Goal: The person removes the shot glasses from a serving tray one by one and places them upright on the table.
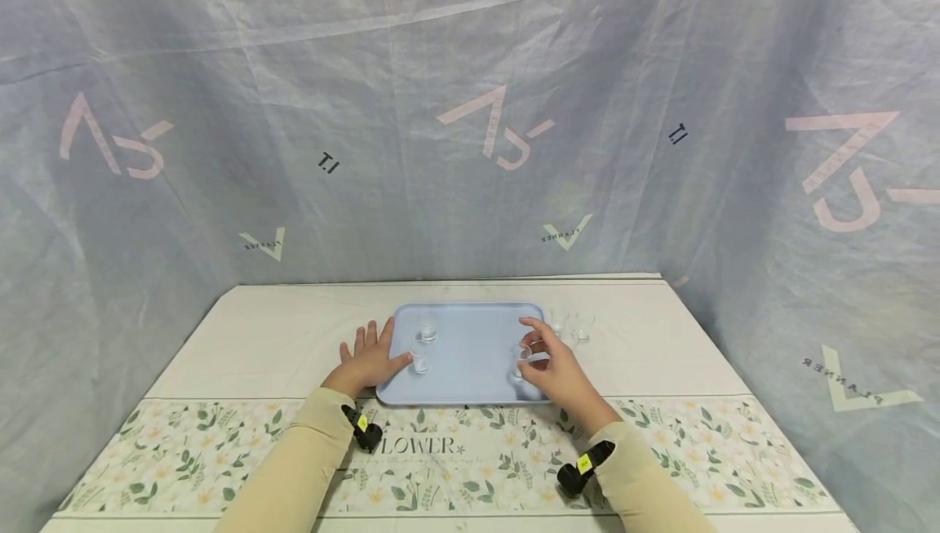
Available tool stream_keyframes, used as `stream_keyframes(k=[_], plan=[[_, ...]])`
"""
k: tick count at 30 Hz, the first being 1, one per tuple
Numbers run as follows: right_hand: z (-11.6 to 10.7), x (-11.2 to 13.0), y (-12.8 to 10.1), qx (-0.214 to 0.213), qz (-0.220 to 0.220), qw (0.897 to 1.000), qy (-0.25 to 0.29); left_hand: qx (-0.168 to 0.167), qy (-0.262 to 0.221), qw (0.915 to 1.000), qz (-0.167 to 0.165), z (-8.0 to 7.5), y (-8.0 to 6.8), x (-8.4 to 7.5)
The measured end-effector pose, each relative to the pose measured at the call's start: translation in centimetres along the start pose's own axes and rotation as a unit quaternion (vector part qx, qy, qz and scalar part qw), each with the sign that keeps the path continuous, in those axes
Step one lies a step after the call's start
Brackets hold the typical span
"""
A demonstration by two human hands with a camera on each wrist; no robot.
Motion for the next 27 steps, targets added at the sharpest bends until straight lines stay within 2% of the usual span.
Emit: stream_keyframes(k=[5, 12, 15, 23, 27], plan=[[-0.7, 0.3, -0.4, 0.003, 0.018, 1.000, -0.007, -0.006, 0.008, 0.9999, 0.002, -0.2, -0.3, -0.1], [-2.2, 3.4, -0.4, 0.007, 0.016, 1.000, -0.019, 0.000, 0.000, 1.0000, 0.000, 0.1, 0.1, 0.0], [-3.0, 3.9, -0.7, 0.000, 0.015, 0.999, -0.029, 0.003, -0.008, 1.0000, 0.000, 0.4, 0.2, 0.0], [-4.7, 0.3, -2.5, -0.023, 0.003, 0.998, -0.050, 0.007, -0.006, 0.9999, -0.004, 1.2, 1.0, 0.5], [-5.6, -0.4, -3.2, -0.026, 0.014, 0.998, -0.062, 0.010, -0.005, 0.9999, -0.004, 0.8, 0.5, 0.3]])
Point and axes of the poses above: each hand's wrist, its own y-axis towards the middle knuckle, its own z-axis out of the palm, x = y × z, the point moved 9 cm from there along y, towards the middle knuckle, and after that the axes turned 14 degrees about -z, right-handed, at the moved point
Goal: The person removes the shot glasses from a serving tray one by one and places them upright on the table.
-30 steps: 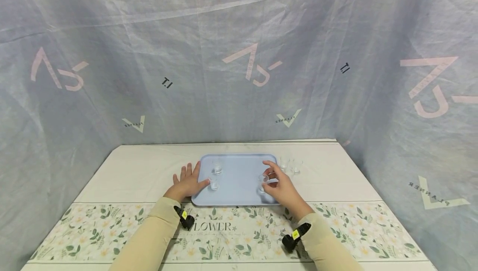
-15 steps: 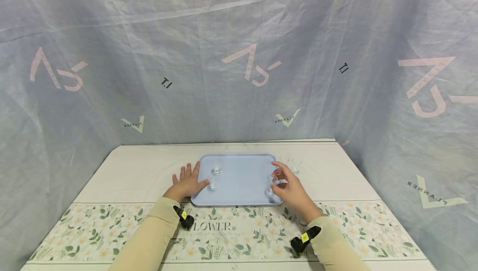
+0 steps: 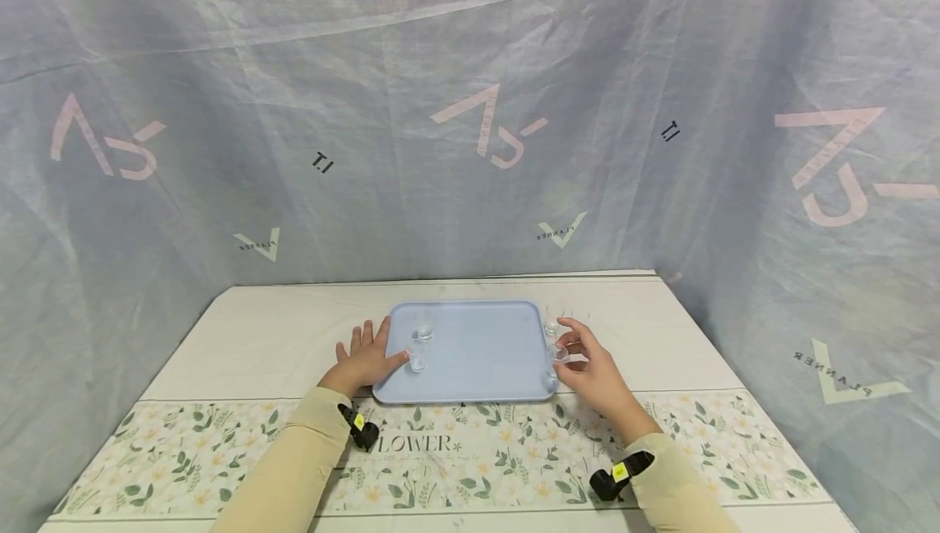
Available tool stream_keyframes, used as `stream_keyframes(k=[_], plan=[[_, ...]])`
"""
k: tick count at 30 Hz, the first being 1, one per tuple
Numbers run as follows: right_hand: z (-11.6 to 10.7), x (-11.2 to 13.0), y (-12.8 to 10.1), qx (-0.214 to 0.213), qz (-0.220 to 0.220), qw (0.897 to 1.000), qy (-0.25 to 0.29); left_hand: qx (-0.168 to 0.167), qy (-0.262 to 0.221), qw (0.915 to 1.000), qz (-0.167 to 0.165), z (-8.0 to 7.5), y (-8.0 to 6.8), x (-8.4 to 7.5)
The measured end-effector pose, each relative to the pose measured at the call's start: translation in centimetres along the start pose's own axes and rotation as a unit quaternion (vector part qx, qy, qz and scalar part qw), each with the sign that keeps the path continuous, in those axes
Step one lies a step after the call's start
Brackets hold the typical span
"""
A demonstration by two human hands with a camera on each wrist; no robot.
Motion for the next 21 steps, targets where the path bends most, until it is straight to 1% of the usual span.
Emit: stream_keyframes(k=[5, 11, 14, 21], plan=[[-0.9, -0.3, -0.7, 0.003, 0.024, 1.000, -0.016, -0.003, 0.002, 1.0000, 0.004, -0.4, -0.4, -0.2], [-1.8, -0.1, -0.9, -0.001, 0.001, 1.000, -0.025, -0.006, 0.004, 1.0000, 0.005, -0.6, -0.6, -0.3], [-2.2, -0.2, -1.1, 0.000, -0.003, 0.999, -0.039, -0.005, 0.001, 1.0000, 0.006, -0.4, -0.3, -0.2], [-3.0, -1.0, -1.5, -0.007, 0.017, 0.998, -0.057, 0.004, -0.004, 1.0000, 0.001, 0.7, 0.9, 0.2]])
Point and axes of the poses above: each hand's wrist, its own y-axis towards the middle knuckle, its own z-axis out of the palm, x = y × z, the point moved 9 cm from there along y, towards the middle knuckle, and after that the axes turned 14 degrees about -z, right-handed, at the moved point
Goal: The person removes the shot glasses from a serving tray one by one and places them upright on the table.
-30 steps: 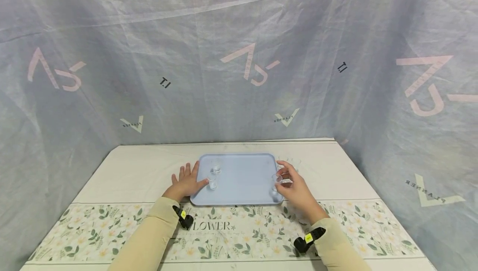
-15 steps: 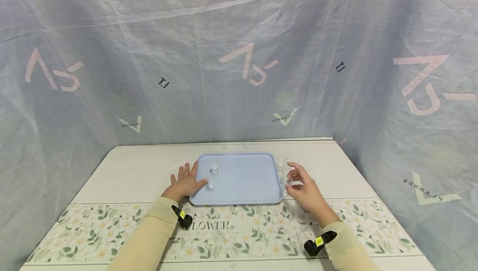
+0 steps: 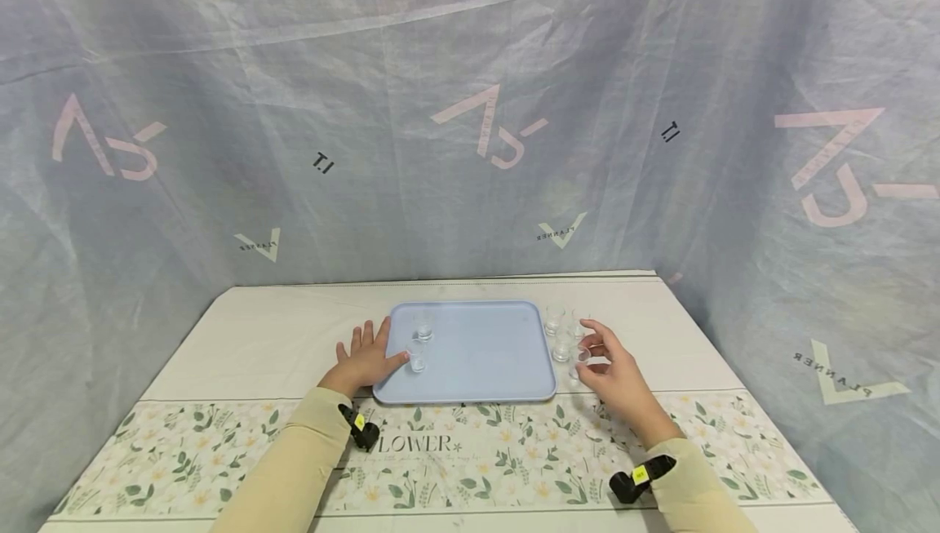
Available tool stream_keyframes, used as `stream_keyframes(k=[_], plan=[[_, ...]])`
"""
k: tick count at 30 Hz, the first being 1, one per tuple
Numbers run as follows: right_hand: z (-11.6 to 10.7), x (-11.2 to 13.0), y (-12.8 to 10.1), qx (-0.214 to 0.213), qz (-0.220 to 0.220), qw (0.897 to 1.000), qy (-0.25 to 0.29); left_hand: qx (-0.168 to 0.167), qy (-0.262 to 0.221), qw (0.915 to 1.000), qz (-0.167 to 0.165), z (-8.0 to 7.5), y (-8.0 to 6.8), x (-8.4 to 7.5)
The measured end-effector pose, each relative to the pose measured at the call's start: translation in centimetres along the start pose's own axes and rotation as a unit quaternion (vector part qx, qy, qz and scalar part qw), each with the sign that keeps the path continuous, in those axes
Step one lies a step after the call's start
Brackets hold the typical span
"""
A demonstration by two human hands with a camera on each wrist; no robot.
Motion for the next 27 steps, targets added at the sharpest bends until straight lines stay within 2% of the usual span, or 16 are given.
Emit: stream_keyframes(k=[11, 18, 27], plan=[[-0.8, -1.1, 0.3, -0.014, -0.004, 1.000, -0.011, 0.001, 0.009, 1.0000, -0.001, -0.1, 0.1, -0.1], [-0.8, -2.1, 0.6, -0.026, 0.021, 0.999, -0.029, -0.007, 0.010, 0.9999, 0.001, -0.9, -0.9, -0.3], [-0.7, -3.3, 1.1, -0.039, 0.042, 0.997, -0.044, -0.013, 0.003, 0.9999, 0.005, -1.0, -1.0, -0.3]])
Point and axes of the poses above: each hand's wrist, its own y-axis towards the middle knuckle, its own z-axis out of the palm, x = y × z, the point moved 9 cm from there along y, towards the middle knuckle, and after that the axes turned 14 degrees about -z, right-handed, at the moved point
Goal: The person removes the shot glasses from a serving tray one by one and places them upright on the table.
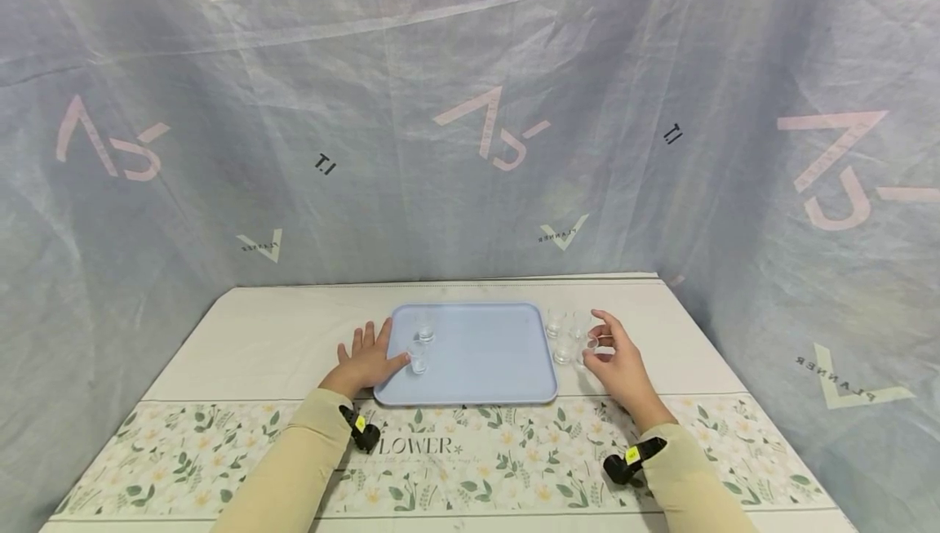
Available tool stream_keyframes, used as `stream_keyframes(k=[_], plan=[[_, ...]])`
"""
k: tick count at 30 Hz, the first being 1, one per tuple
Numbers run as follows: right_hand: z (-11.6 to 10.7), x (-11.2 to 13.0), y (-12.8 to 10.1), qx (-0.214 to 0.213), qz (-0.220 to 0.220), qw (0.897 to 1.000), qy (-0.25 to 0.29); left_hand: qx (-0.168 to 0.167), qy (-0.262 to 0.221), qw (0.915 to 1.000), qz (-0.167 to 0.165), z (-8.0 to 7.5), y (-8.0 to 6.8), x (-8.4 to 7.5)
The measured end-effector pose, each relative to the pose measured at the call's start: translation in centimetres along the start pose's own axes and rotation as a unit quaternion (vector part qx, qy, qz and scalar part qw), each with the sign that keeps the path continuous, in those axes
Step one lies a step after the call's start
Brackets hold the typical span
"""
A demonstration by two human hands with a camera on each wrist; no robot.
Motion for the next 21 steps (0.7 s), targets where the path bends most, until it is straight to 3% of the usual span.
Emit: stream_keyframes(k=[5, 21], plan=[[-0.13, -0.48, 0.39, -0.006, 0.014, 1.000, 0.000, 0.013, 0.004, 0.9999, -0.009, 0.35, 0.24, 0.03], [0.02, -0.92, 0.62, -0.017, 0.021, 1.000, 0.004, -0.002, 0.011, 0.9999, -0.001, -0.07, -0.12, -0.05]])
Point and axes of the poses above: each hand's wrist, its own y-axis towards the middle knuckle, its own z-axis out of the palm, x = y × z, the point moved 9 cm from there along y, towards the middle knuckle, and after that the axes turned 14 degrees about -z, right-handed, at the moved point
